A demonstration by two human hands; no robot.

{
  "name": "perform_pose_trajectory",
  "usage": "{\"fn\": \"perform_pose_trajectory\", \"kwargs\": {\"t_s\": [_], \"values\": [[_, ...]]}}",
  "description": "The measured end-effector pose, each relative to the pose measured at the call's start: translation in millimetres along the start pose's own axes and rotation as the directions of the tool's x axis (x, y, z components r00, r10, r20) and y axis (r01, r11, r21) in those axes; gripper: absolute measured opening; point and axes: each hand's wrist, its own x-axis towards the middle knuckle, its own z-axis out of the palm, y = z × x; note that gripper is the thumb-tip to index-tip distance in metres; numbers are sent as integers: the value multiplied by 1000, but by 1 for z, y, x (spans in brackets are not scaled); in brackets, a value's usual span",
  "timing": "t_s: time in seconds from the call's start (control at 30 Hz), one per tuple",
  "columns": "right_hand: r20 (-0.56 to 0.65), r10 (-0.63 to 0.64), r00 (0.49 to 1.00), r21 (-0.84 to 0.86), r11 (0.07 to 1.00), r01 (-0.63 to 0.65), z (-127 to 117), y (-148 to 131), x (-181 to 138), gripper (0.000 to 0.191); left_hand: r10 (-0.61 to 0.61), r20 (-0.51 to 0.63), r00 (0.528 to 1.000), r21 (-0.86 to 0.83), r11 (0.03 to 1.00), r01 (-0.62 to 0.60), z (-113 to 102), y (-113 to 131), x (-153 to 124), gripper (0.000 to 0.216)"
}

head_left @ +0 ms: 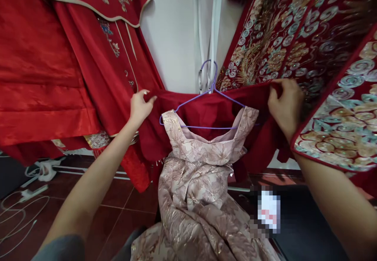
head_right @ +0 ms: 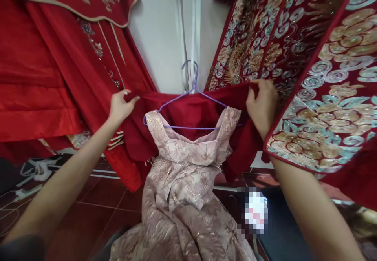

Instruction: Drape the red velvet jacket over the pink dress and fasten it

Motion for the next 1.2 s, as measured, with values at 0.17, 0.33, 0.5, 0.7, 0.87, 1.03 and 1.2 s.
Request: {"fn": "perform_pose_trajectory", "kwargs": {"t_s": [0.17,0.33,0.5,0.7,0.87,1.03,1.2], "values": [[206,98,974,48,993,-110,-52,-9,-23,30,63,-281,958,63,997,-47,-16,39,-49,12],[582,-152,799,209,977,34,-64,-18,-55,59,28,251,968,242,966,-91,-11,45,-97,11],[567,-257,782,320,944,78,-28,-26,-65,53,50,404,913,269,948,-171,16,48,-101,15],[565,-325,759,523,852,-25,-2,-57,-93,49,123,383,915,195,958,-210,43,74,-103,15],[552,-385,740,762,593,-261,6,-99,-123,45,285,434,855,-23,952,-305,57,99,-127,10],[618,-347,705,766,468,-441,6,-105,-132,41,200,377,904,-204,970,-129,65,90,-137,16],[603,-193,774,746,478,-463,-7,-94,-123,29,-29,246,969,-499,853,152,70,76,-144,17]]}}
